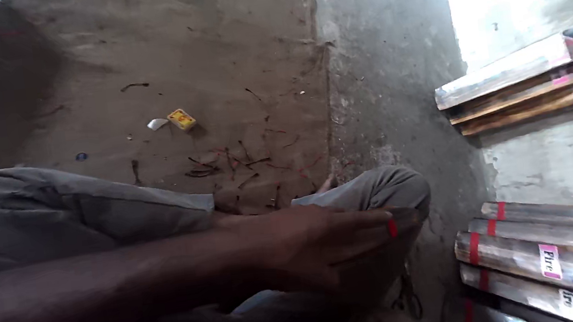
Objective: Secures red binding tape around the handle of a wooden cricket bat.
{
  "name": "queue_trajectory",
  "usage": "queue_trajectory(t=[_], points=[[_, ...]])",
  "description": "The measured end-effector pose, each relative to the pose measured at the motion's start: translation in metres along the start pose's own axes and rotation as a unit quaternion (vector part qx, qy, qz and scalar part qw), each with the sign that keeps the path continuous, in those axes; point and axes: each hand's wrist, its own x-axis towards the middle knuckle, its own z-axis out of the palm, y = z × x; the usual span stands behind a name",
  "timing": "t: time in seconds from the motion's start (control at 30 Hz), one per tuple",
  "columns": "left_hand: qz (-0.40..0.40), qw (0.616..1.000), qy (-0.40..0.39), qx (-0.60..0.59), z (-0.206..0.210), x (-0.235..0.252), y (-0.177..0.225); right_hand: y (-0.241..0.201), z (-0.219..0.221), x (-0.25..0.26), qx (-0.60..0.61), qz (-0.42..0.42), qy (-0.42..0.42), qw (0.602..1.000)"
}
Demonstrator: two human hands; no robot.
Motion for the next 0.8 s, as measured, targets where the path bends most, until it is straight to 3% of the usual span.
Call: queue_trajectory(t=[0.07, 0.23, 0.43, 0.57, 0.73, 0.8], points=[[-0.022, 1.0, -0.008, -0.008, -0.009, 0.002, 0.008, 0.016, -0.021, -0.026, -0.027, 0.037, 0.079, 0.996], [-0.032, 0.999, -0.018, 0.008, -0.023, 0.015, 0.018, 0.037, -0.074, -0.063, -0.024, 0.029, 0.235, 0.971], [-0.079, 0.996, -0.043, -0.002, -0.022, 0.027, 0.018, 0.059, -0.179, -0.043, -0.167, 0.046, 0.504, 0.846], [-0.058, 0.997, -0.033, -0.034, -0.017, 0.025, 0.016, 0.074, -0.264, -0.002, -0.187, 0.061, 0.571, 0.797], [-0.127, 0.991, -0.031, -0.014, -0.023, 0.027, 0.026, 0.069, -0.324, 0.05, -0.241, 0.081, 0.564, 0.786], [-0.116, 0.993, -0.034, -0.016, -0.024, 0.029, 0.023, 0.067, -0.342, 0.065, -0.261, 0.098, 0.564, 0.777]])
